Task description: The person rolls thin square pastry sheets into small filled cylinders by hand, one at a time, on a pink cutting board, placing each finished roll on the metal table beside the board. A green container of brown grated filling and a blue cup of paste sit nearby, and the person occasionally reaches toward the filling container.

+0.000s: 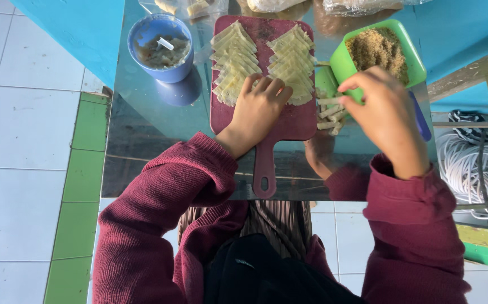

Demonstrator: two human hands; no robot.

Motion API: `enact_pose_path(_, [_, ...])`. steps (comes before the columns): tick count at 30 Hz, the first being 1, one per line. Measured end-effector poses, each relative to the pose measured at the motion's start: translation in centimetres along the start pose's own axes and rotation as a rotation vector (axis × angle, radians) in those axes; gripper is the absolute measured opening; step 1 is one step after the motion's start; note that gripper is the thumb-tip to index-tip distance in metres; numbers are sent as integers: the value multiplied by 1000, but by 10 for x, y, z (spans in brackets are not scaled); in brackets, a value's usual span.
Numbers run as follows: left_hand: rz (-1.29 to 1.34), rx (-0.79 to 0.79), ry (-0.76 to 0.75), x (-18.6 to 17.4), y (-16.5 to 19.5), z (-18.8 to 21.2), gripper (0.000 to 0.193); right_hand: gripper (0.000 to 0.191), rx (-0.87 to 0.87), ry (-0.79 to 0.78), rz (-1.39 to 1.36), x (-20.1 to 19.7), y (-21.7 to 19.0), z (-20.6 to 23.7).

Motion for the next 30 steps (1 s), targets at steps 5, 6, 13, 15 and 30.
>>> enact_pose_path(5, [-4,-1,-22,-2,-1,1,21,8,-31,21,234,-17,53,-7])
enact_pose_path(6, [-8,-2,-25,-2,-2,0,22,9,-61,8,268,-15,61,-11])
enact_pose_path(13, [6,-40,-47,-4,-4,-2,26,19,-250,-42,43,9,61,-19])
enact_pose_path(15, [-10,-44,-44,-4,-5,-2,24,16,-234,-50,29,14,59,-22])
enact_pose_path(30, [-62,-229,-10,1,-24,1,19,5,-130,-56,23,-6,65,-26])
Point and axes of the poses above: each hand's wrist, its own z-axis away from the middle knuckle, its own x-axis out of the palm, y = z × x, the point moved 8 cm from there along -z, towards the middle knuckle, and after that the axes turned 10 degrees about -x, right-handed, at the moved point
